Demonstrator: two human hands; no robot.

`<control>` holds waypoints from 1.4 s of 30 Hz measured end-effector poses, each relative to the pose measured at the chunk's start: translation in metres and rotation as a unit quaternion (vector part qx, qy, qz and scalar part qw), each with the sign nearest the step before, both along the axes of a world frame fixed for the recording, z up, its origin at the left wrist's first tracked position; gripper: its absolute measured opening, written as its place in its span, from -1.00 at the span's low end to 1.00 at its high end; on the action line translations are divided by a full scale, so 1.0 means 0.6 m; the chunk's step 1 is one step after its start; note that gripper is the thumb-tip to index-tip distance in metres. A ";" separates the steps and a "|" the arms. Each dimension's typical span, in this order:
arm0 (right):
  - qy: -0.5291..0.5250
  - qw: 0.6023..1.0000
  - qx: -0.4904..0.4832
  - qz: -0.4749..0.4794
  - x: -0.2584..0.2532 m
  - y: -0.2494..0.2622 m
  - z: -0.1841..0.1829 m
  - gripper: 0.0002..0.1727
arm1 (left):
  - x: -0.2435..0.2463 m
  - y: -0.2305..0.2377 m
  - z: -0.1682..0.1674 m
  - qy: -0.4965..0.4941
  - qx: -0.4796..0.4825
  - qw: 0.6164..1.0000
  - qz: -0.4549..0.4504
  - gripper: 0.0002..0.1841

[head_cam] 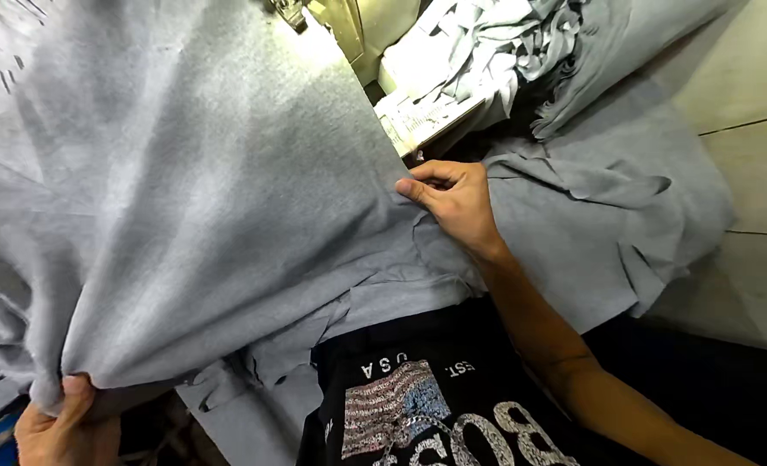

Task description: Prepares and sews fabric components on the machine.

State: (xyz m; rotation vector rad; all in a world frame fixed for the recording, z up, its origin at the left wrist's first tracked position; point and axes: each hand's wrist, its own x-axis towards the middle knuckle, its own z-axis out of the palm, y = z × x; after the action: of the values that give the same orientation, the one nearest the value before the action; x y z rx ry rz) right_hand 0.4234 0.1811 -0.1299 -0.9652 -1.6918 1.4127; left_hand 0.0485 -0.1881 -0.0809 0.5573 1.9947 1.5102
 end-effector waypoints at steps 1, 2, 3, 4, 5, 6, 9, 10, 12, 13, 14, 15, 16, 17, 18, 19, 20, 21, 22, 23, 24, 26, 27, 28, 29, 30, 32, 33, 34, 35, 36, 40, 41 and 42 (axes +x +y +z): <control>0.005 1.000 -0.007 -0.001 0.004 -0.006 0.001 -0.90 | 0.005 0.009 -0.004 0.020 -0.001 1.000 0.009 -0.73; 0.007 1.000 -0.014 -0.001 0.006 -0.010 0.002 -0.90 | 0.015 0.022 -0.005 0.036 -0.013 0.999 0.033 -0.77; 0.007 1.000 -0.015 -0.002 0.005 -0.010 0.002 -0.90 | 0.029 0.040 -0.004 0.047 -0.028 0.996 0.069 -0.80; 0.006 1.000 -0.009 -0.001 0.002 -0.007 0.000 -0.90 | 0.044 0.059 0.000 0.056 -0.039 0.992 0.104 -0.82; 0.003 1.000 -0.001 -0.003 -0.002 -0.003 -0.002 -0.90 | 0.057 0.078 0.006 0.064 -0.044 0.988 0.132 -0.82; -0.001 1.000 0.008 -0.005 -0.005 0.001 -0.003 -0.89 | 0.064 0.091 0.011 0.068 -0.044 0.985 0.149 -0.81; 0.005 1.000 0.014 -0.009 -0.008 0.006 -0.007 -0.88 | 0.062 0.104 0.016 0.075 -0.028 0.984 0.158 -0.82; 0.009 1.000 0.012 -0.011 -0.009 0.007 -0.006 -0.88 | 0.058 0.106 0.018 0.078 -0.022 0.985 0.154 -0.82; 0.011 1.000 0.008 -0.018 -0.013 0.010 -0.004 -0.88 | 0.049 0.109 0.020 0.082 -0.015 0.984 0.155 -0.83; 0.009 1.000 0.010 -0.021 -0.016 0.013 -0.003 -0.87 | 0.045 0.112 0.023 0.083 -0.016 0.984 0.158 -0.83; 0.008 1.000 0.015 -0.023 -0.019 0.017 -0.002 -0.87 | 0.038 0.114 0.025 0.085 -0.014 0.983 0.162 -0.83; 0.008 0.999 0.022 -0.024 -0.023 0.021 -0.001 -0.87 | 0.027 0.113 0.024 0.088 -0.009 0.983 0.158 -0.83; 0.010 0.999 0.031 -0.022 -0.028 0.026 0.001 -0.87 | 0.014 0.110 0.022 0.092 -0.003 0.984 0.151 -0.81; 0.015 0.999 0.038 -0.020 -0.032 0.031 0.003 -0.87 | -0.001 0.108 0.020 0.099 0.004 0.985 0.143 -0.79; 0.016 0.999 0.043 -0.018 -0.036 0.035 0.005 -0.88 | -0.013 0.111 0.019 0.108 0.004 0.985 0.135 -0.77; 0.016 0.999 0.047 -0.017 -0.040 0.039 0.006 -0.88 | -0.021 0.116 0.021 0.116 0.002 0.984 0.134 -0.75; 0.016 0.998 0.051 -0.016 -0.044 0.042 0.006 -0.88 | -0.027 0.124 0.023 0.123 -0.001 0.983 0.133 -0.74; 0.014 0.998 0.053 -0.015 -0.047 0.044 0.007 -0.88 | -0.030 0.132 0.024 0.131 -0.004 0.983 0.132 -0.76; 0.012 0.998 0.053 -0.011 -0.049 0.045 0.008 -0.88 | -0.032 0.139 0.025 0.135 -0.005 0.982 0.128 -0.78; 0.010 0.999 0.053 -0.008 -0.049 0.045 0.009 -0.88 | -0.032 0.146 0.025 0.139 -0.006 0.983 0.122 -0.80; 0.007 0.999 0.053 -0.006 -0.048 0.044 0.010 -0.88 | -0.031 0.149 0.024 0.140 -0.006 0.984 0.113 -0.79; -0.012 0.998 0.056 -0.003 -0.042 0.039 0.012 -0.87 | -0.029 0.144 0.019 0.142 -0.021 0.986 0.081 -0.75; -0.027 0.998 0.060 -0.002 -0.037 0.036 0.013 -0.86 | -0.029 0.137 0.014 0.146 -0.040 0.987 0.062 -0.72; -0.042 0.997 0.062 -0.002 -0.032 0.033 0.014 -0.85 | -0.028 0.127 0.008 0.154 -0.061 0.985 0.049 -0.65; -0.057 0.996 0.063 0.001 -0.026 0.031 0.016 -0.82 | -0.028 0.114 0.001 0.169 -0.084 0.981 0.040 -0.56; -0.074 0.995 0.064 0.005 -0.020 0.029 0.018 -0.78 | -0.028 0.099 -0.007 0.190 -0.112 0.975 0.036 -0.48; -0.120 0.991 0.063 0.001 -0.012 0.023 0.024 -0.74 | -0.015 0.076 -0.019 0.219 -0.153 0.963 0.043 -0.37; -0.139 0.988 0.062 -0.006 -0.010 0.020 0.024 -0.76 | 0.000 0.073 -0.019 0.226 -0.168 0.958 0.052 -0.34; -0.161 0.985 0.063 -0.013 -0.010 0.020 0.024 -0.79 | 0.017 0.073 -0.019 0.233 -0.178 0.954 0.061 -0.33; -0.184 0.981 0.063 -0.016 -0.012 0.022 0.024 -0.80 | 0.036 0.076 -0.019 0.241 -0.186 0.950 0.069 -0.34; -0.203 0.977 0.062 -0.020 -0.016 0.026 0.023 -0.80 | 0.054 0.079 -0.018 0.243 -0.195 0.947 0.077 -0.34; -0.153 0.984 0.085 -0.015 -0.027 0.032 0.008 -0.74 | 0.123 0.102 -0.007 0.206 -0.225 0.945 0.118 -0.54; -0.128 0.987 0.091 -0.020 -0.030 0.031 0.004 -0.74 | 0.131 0.104 -0.007 0.195 -0.205 0.950 0.131 -0.66; -0.107 0.990 0.093 -0.025 -0.033 0.029 0.001 -0.74 | 0.134 0.103 -0.007 0.182 -0.168 0.959 0.136 -0.78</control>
State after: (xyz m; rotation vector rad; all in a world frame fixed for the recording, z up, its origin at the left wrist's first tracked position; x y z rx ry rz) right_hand 0.4035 0.1986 -0.1294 -1.0745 -1.9032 1.1271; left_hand 0.1287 -0.1264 -0.0852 0.4542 2.6384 1.2352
